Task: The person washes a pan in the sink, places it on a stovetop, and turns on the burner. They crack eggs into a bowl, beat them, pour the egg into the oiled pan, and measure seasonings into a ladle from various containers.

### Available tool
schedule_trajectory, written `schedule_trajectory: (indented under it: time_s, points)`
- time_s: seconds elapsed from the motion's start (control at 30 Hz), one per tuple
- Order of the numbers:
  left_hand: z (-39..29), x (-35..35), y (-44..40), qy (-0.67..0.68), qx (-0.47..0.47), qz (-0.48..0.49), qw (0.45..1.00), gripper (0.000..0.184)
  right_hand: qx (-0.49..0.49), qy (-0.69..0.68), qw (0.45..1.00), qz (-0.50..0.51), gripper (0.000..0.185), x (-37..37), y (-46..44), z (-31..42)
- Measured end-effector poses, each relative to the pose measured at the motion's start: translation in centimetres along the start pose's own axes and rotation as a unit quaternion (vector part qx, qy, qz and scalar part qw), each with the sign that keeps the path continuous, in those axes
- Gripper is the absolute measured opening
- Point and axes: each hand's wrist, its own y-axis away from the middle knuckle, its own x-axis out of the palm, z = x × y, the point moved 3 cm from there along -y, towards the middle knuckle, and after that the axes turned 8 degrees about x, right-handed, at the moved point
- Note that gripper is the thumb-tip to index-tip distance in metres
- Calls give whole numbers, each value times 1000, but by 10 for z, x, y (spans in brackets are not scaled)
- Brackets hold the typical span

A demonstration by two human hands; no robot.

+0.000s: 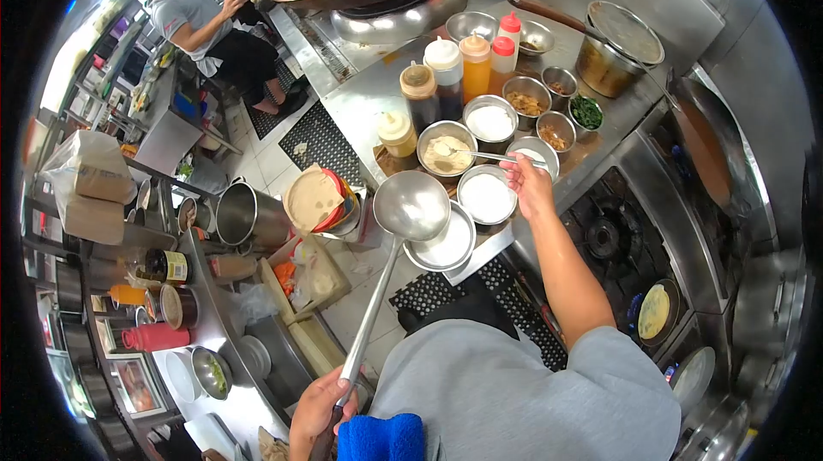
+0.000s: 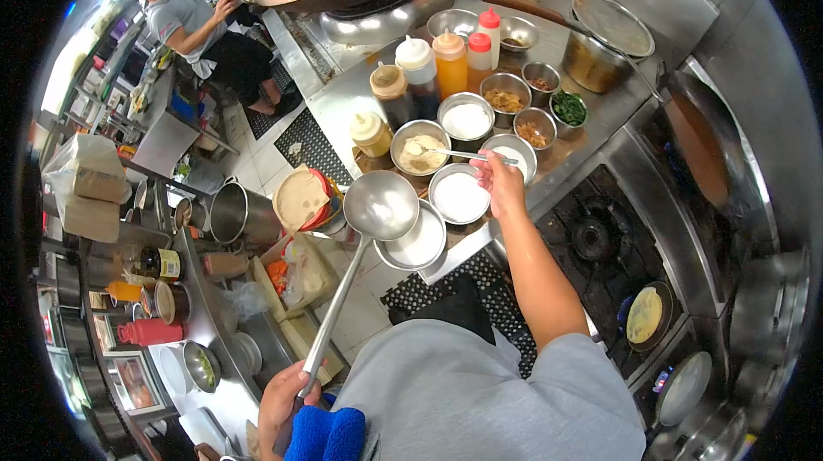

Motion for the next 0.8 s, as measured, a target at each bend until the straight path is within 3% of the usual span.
schedule_trajectory:
  time_s: [0.43,0.67,0.77,0.8]
  points:
    - [-8,12,-18,17,-20,-5,1000,40,-30,27,999,25,27,2,43,21]
    - [-15,23,-25,36,-31,8,999,40,-99,173,977,70,24,20,68,13]
    - [-15,26,-25,54,-31,7,998,40,-333,440,822,142,16,47,108,33]
    - [-15,26,-25,64,-29,5,998,41,-330,439,824,141,16,45,111,35]
